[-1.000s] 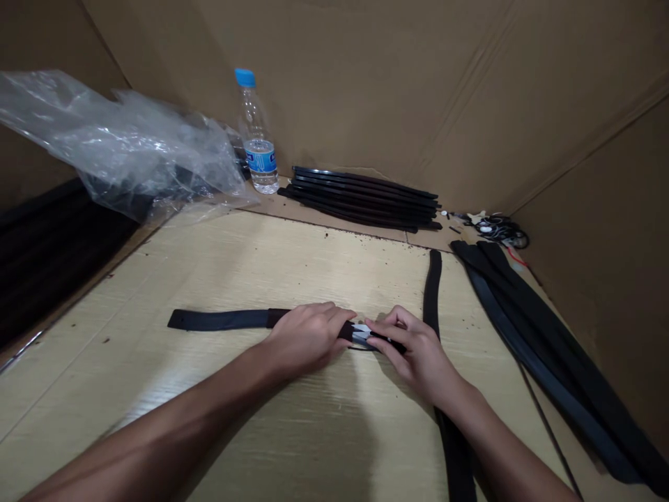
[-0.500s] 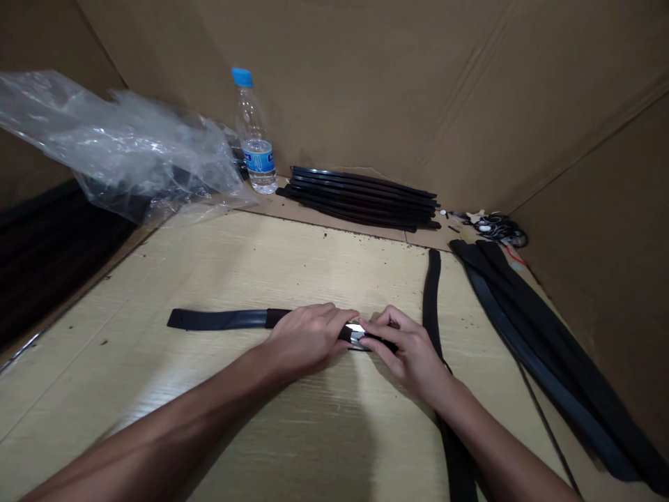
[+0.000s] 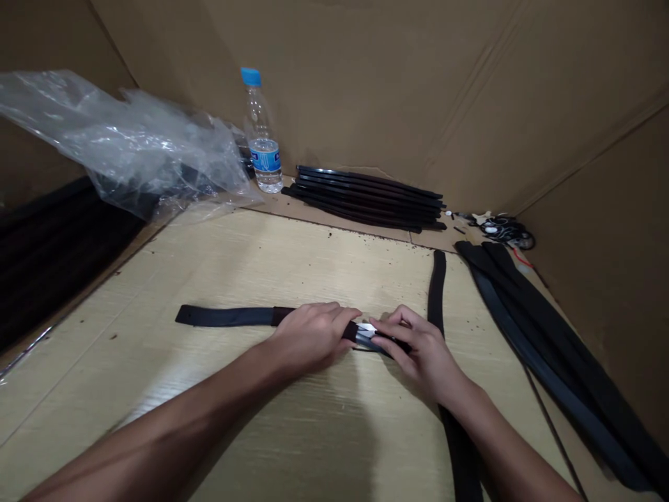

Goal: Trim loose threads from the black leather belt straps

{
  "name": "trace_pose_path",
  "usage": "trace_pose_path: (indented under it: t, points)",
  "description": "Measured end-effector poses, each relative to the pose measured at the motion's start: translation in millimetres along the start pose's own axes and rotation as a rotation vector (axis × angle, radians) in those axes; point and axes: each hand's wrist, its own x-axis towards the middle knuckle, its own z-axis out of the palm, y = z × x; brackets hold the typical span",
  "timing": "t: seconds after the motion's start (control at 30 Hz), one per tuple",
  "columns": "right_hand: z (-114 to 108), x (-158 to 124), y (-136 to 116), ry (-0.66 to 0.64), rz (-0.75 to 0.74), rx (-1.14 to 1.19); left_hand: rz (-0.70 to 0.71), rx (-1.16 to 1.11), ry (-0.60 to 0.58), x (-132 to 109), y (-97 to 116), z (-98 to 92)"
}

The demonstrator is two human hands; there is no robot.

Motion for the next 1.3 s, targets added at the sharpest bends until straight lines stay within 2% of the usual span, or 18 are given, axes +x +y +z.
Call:
trace_pose_path:
  t: [0.33,0.6,0.83,1.13,1.3]
  points:
    - [9.5,1.5,-2.9,0.023,-0.067,-0.01,0.024,-0.002,0.001,-1.2,1.8,2.9]
    - [10.6,4.6,-2.0,-0.04,-0.095,0.008,0.037,0.009,0.007,-1.6,3.0,4.0]
    - [6.9,1.9,-2.9,-0.02,-0.021,-0.003,0.037,-0.001,-0.01,-0.5,1.0,1.6]
    - [0.3,0.2,0.3,-0.068,-0.108,-0.11,0.038,0.006,-0.071,0.6,2.5,-2.5]
    - [-1.5,0.5,2.6,-0.052,-0.129,-0.164,0.028,-0.004,-0.047,0.5,-2.0,-1.2]
